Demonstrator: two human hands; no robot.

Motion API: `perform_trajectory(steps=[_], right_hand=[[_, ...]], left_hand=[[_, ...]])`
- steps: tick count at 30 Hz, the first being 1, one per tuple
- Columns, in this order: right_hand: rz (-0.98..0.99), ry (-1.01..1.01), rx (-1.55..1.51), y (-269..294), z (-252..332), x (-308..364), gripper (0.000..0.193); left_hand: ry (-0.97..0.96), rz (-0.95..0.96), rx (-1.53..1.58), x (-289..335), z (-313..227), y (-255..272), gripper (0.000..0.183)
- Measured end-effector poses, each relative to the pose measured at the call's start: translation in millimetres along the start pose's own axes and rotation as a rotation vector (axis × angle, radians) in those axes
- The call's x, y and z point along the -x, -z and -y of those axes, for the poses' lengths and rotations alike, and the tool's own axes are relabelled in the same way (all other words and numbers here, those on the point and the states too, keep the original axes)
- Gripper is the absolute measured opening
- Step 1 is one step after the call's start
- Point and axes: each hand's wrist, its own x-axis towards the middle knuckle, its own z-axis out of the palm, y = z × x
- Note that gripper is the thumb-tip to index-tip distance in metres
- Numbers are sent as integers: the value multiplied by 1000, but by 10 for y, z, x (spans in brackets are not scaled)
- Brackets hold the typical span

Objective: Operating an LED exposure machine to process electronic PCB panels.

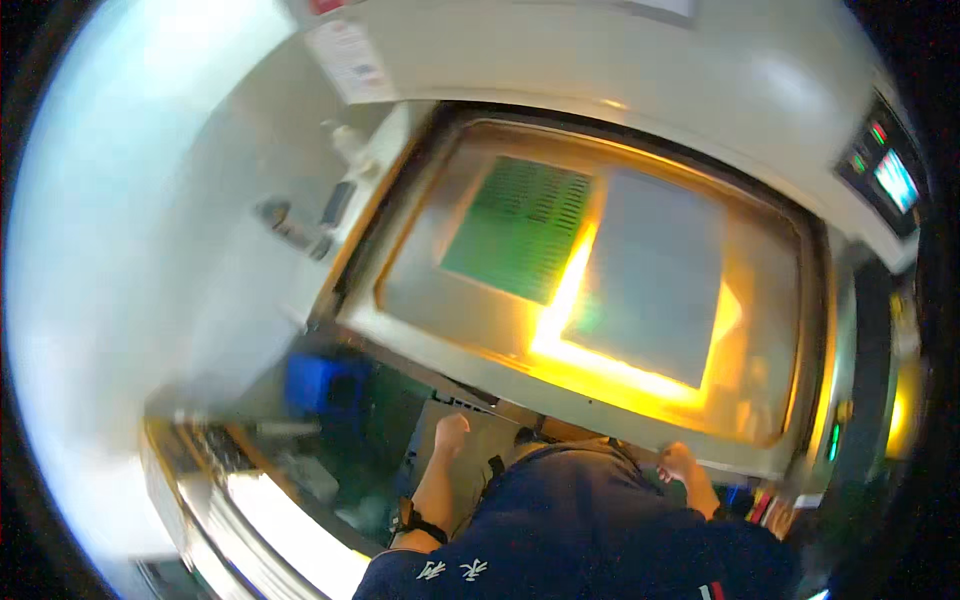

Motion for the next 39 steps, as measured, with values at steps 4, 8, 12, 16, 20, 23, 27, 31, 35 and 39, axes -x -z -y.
perform_trajectory(steps=[4, 8, 12, 16, 20, 23, 27, 31, 35, 39], right_hand=[[66, 22, -53, 458, 326, -305, 11], [-219, 258, -156, 792, 431, -711, 9], [-66, 272, 55, 1581, 313, -1674, 18], [-456, 660, 268, 1637, 730, -2111, 27], [-557, 888, 282, 1291, 1155, -2460, 29], [-418, 994, 271, 649, 2042, -2493, 27], [-639, 1198, 704, 529, 2793, -2471, 20], [-986, 1054, 678, 231, 3457, -2446, 71], [-1175, 940, 522, 336, 2385, -2474, 79], [-1169, 596, 772, -1033, 2961, -1507, 78]], left_hand=[[481, -41, 131, 605, -792, -236, 14], [527, 270, -73, 1503, -735, -748, 16], [400, 139, -36, 2041, -556, -910, 21], [438, 331, -170, 2199, -219, -734, 22], [509, 286, -117, 1589, -25, -299, 20], [509, 115, -47, 1189, -144, 289, 20], [382, 209, 9, 647, 148, 949, 19], [138, 157, -133, 503, 926, 1640, 19], [-89, 194, -264, 203, 1700, 2313, 18], [465, -110, 184, 935, 2234, 2733, 19]])
